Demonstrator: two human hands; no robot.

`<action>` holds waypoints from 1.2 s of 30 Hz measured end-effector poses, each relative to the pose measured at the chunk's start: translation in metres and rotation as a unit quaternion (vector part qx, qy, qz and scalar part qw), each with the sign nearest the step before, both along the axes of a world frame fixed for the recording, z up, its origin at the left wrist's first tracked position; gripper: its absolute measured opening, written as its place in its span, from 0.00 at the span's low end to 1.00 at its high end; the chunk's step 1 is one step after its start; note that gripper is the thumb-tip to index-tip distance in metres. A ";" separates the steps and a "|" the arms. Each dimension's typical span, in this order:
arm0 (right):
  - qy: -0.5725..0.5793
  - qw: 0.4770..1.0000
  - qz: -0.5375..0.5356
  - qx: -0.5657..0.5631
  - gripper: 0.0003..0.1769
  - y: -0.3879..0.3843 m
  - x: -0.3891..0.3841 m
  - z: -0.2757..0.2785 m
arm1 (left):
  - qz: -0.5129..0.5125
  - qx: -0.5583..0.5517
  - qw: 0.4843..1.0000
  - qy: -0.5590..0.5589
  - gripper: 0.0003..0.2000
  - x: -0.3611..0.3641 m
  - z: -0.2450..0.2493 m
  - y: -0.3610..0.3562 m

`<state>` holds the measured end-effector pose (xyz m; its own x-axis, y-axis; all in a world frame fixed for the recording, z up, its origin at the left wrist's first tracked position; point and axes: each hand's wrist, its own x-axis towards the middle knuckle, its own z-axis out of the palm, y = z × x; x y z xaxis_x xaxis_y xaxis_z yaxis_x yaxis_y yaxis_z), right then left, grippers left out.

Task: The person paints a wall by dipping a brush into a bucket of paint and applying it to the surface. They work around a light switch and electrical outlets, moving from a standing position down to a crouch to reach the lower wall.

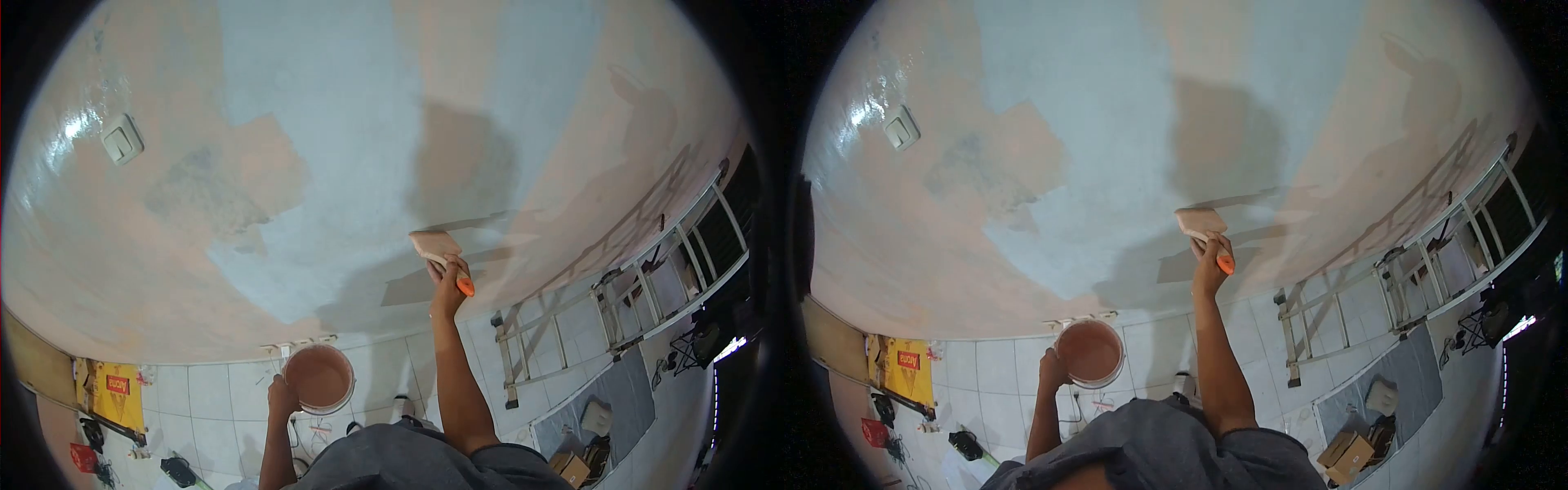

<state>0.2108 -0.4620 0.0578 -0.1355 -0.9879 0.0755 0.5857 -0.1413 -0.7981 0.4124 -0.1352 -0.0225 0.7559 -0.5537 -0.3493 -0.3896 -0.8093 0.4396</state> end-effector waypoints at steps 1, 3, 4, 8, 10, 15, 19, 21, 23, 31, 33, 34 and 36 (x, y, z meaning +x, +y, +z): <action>-0.002 1.000 0.001 -0.010 0.13 -0.003 0.001 0.021 | -0.004 0.006 1.000 0.002 0.21 0.001 -0.001 -0.001; 0.067 0.996 -0.014 -0.052 0.14 -0.014 0.007 0.077 | -0.010 -0.006 1.000 -0.011 0.20 0.004 -0.007 -0.002; 0.074 0.993 -0.010 -0.096 0.13 -0.019 0.010 0.114 | -0.019 -0.006 1.000 -0.020 0.19 0.005 -0.011 -0.001; 0.011 0.962 -0.050 -0.268 0.13 -0.041 0.033 0.272 | 0.020 -0.036 0.999 -0.007 0.17 0.008 -0.019 -0.003; -0.016 0.954 -0.030 -0.299 0.14 -0.032 0.035 0.353 | 0.065 -0.062 0.995 0.044 0.16 0.004 -0.006 -0.005; 0.006 0.911 -0.061 -0.408 0.25 -0.028 0.041 0.461 | 0.036 -0.055 0.998 0.002 0.16 0.005 -0.002 0.000; -0.100 0.896 -0.006 -0.432 0.18 -0.058 0.054 0.434 | 0.040 -0.047 0.998 0.001 0.15 0.009 -0.010 0.007; -0.115 0.912 0.000 -0.395 0.17 -0.068 0.063 0.366 | 0.028 -0.047 0.998 -0.013 0.15 0.013 -0.022 0.013; -0.084 0.946 -0.004 -0.313 0.20 -0.057 0.067 0.265 | 0.015 -0.050 0.998 -0.027 0.15 0.018 -0.029 0.017; 0.005 0.998 0.002 -0.068 0.12 0.032 0.054 0.029 | -0.009 -0.069 0.998 -0.014 0.17 0.036 -0.034 0.021; 0.014 0.998 0.005 -0.058 0.12 0.031 0.053 0.042 | -0.021 -0.086 0.996 -0.030 0.16 0.034 -0.030 0.023; 0.036 0.998 0.003 -0.049 0.11 0.029 0.053 0.060 | -0.028 -0.096 0.994 -0.044 0.16 0.034 -0.028 0.024; 0.054 0.997 0.003 -0.053 0.11 0.022 0.054 0.107 | -0.023 -0.085 0.995 -0.037 0.16 0.042 -0.044 0.027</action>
<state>0.2652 -0.4403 0.1643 -0.1152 -0.9745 0.1925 0.4979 -0.2243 -0.8377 0.4540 -0.1079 -0.0668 0.7481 -0.6352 -0.1920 -0.4611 -0.7056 0.5380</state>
